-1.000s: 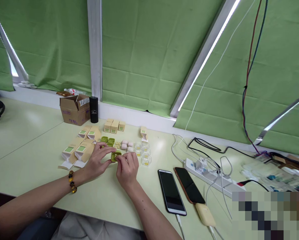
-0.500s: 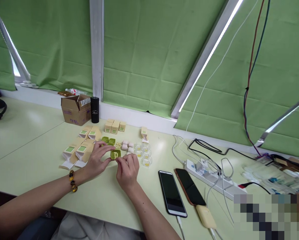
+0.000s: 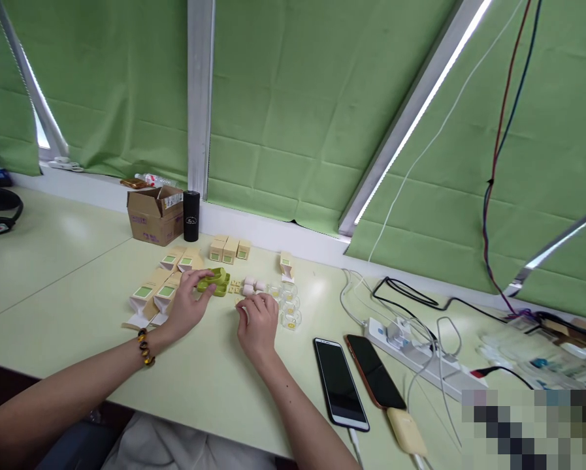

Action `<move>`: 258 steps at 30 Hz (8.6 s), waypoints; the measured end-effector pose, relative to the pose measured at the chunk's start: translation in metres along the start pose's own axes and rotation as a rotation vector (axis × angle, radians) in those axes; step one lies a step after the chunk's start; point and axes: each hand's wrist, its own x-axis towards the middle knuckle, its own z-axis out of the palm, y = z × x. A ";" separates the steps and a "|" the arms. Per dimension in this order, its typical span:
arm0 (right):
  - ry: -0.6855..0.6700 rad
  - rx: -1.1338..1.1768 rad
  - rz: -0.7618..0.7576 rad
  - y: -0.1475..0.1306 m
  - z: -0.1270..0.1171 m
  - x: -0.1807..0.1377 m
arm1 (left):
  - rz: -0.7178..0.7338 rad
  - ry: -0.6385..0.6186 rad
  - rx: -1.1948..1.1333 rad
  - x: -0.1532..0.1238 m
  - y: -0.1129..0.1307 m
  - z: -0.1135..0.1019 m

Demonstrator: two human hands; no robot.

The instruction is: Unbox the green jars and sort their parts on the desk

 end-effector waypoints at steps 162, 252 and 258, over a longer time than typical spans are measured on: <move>-0.840 -0.242 0.038 -0.035 0.003 -0.012 | 0.158 -0.696 0.917 0.160 -0.086 0.133; 0.071 0.545 0.124 -0.016 -0.003 -0.011 | 0.747 -0.135 0.333 -0.009 0.005 -0.011; 0.097 0.478 0.079 -0.013 0.001 -0.013 | 0.776 -0.123 0.382 -0.007 0.005 -0.011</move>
